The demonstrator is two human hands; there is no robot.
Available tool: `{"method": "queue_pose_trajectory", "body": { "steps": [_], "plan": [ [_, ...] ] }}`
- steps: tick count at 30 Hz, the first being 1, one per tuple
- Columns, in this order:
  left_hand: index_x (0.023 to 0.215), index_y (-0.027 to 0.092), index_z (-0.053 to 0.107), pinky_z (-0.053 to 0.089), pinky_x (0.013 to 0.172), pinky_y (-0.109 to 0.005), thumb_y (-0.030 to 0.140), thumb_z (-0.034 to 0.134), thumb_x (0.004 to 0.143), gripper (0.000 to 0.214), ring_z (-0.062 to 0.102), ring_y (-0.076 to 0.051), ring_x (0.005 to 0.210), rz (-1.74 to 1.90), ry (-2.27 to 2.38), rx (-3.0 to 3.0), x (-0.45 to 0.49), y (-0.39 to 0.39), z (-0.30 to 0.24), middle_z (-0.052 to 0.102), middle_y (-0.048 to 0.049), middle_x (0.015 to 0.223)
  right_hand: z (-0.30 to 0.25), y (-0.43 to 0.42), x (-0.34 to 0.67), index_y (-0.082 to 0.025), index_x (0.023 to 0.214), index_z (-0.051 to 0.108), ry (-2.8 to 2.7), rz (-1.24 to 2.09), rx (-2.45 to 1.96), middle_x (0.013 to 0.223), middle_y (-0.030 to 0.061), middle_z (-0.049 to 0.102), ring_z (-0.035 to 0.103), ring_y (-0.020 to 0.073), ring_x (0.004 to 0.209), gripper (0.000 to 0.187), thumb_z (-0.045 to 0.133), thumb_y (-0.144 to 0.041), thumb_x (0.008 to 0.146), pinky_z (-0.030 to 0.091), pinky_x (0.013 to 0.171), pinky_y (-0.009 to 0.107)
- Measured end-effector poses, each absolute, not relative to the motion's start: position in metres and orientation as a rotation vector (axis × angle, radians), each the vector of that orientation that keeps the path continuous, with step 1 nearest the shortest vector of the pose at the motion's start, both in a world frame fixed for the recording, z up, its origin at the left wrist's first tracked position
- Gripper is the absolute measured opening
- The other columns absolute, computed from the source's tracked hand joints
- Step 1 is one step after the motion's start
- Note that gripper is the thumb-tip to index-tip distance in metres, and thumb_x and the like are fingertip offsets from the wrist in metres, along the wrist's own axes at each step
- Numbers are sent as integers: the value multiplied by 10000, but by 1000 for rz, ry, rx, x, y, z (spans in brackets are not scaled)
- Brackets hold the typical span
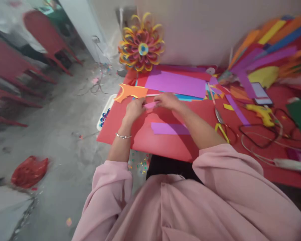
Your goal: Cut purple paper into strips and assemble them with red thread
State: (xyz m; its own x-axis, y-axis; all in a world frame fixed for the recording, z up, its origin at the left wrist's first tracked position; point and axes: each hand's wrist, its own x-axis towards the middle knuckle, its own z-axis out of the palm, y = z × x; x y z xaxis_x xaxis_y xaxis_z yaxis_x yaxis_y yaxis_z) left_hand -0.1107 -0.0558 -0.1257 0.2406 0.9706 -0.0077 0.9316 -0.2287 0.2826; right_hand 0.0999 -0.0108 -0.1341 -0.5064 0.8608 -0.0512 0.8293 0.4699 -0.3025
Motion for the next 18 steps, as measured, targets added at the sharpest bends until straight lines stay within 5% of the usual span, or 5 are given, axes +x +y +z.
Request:
{"method": "queue_pose_trajectory", "body": {
  "steps": [6,13,18],
  "plan": [
    [1378,239,641,510,933,-342,237,673,904,475,636,-273,1251,305,1203,2518,8,-69,-147,700,-100,1392,-155,-80,244,-165,1173,800,-2191,764,-1637,1030,67,801,691,242,926,331,715,-261,867,479,808,320],
    [1152,238,723,462,868,-389,192,553,939,277,664,-272,1042,174,1201,2760,37,-65,-161,737,-101,1090,-180,-92,263,-191,1262,774,-2009,904,-1616,1174,69,812,723,260,1064,374,713,-277,903,529,957,374],
    [1068,228,729,439,816,-399,199,530,938,240,647,-268,976,142,1306,2745,28,-57,-169,717,-115,1062,-205,-83,252,-216,1349,732,-1959,673,-1563,1326,108,754,685,292,1169,421,690,-359,955,511,1036,438]
  ]
}}
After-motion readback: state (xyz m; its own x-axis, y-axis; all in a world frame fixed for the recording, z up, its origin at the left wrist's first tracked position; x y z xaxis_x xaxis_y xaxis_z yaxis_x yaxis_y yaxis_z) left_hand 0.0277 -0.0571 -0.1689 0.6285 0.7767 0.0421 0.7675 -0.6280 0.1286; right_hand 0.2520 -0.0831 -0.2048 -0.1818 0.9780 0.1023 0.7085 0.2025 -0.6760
